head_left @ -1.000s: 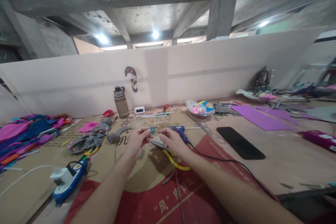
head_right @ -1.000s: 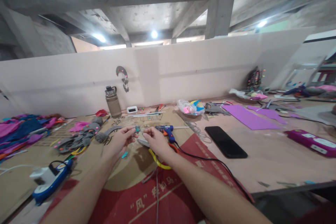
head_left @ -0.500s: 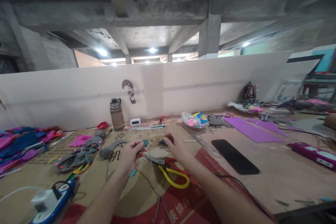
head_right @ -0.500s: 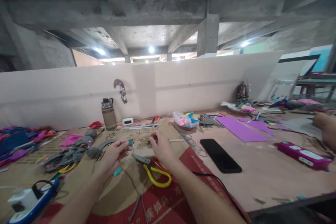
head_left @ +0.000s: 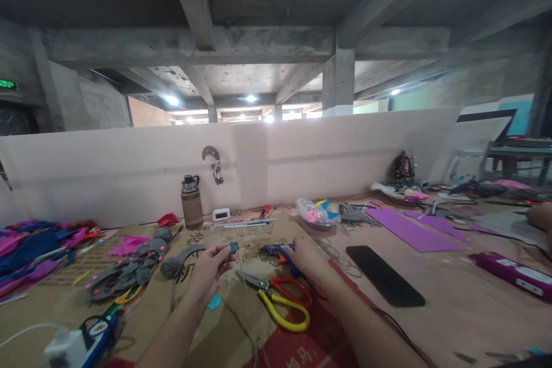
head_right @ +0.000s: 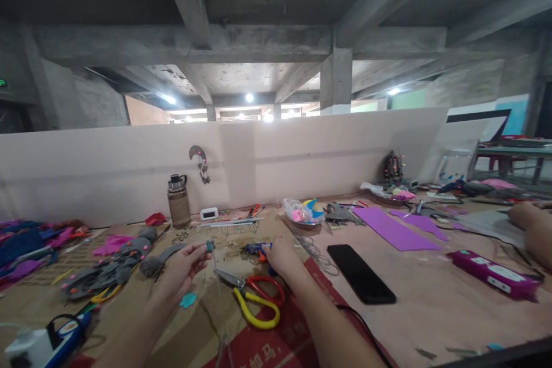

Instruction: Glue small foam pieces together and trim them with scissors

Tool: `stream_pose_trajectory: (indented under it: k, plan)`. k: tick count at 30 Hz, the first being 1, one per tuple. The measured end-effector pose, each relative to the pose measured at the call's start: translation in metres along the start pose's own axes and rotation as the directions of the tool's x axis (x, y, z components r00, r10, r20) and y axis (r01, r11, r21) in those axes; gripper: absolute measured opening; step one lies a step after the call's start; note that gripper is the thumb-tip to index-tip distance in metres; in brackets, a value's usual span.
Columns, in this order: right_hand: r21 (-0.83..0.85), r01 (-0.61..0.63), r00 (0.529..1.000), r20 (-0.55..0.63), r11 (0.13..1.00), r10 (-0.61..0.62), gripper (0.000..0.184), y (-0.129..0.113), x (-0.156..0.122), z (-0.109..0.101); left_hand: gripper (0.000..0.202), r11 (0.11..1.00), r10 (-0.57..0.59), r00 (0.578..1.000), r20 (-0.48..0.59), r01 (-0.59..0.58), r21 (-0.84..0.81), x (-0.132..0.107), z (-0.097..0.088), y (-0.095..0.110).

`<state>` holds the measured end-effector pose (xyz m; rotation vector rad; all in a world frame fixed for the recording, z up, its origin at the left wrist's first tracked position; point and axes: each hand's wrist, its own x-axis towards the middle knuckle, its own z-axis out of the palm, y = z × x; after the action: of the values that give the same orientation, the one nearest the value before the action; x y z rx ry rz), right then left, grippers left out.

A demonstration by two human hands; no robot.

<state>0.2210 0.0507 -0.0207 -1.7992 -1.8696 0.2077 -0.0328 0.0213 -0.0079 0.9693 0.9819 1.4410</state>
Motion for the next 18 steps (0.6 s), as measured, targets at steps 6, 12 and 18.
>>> stream_pose_trajectory:
  k: [6, 12, 18]
  plan:
    - [0.041, -0.028, 0.987, 0.160, 0.999, 0.021, 0.031, 0.000, -0.007, 0.012, 0.013, 0.999, 0.009, 1.000, -0.026, -0.010, -0.032, 0.001, -0.001, 0.006]
    - [0.106, -0.026, 0.982, 0.190, 0.994, 0.006, 0.030, -0.006, -0.011, 0.011, 0.009, 1.000, -0.006, 0.999, -0.032, 0.005, -0.015, 0.003, -0.002, 0.005]
    - [0.152, -0.134, 0.973, 0.207, 0.979, 0.101, 0.030, 0.000, -0.003, 0.015, 0.008, 1.000, -0.021, 0.997, -0.079, 0.021, -0.002, 0.005, -0.002, 0.005]
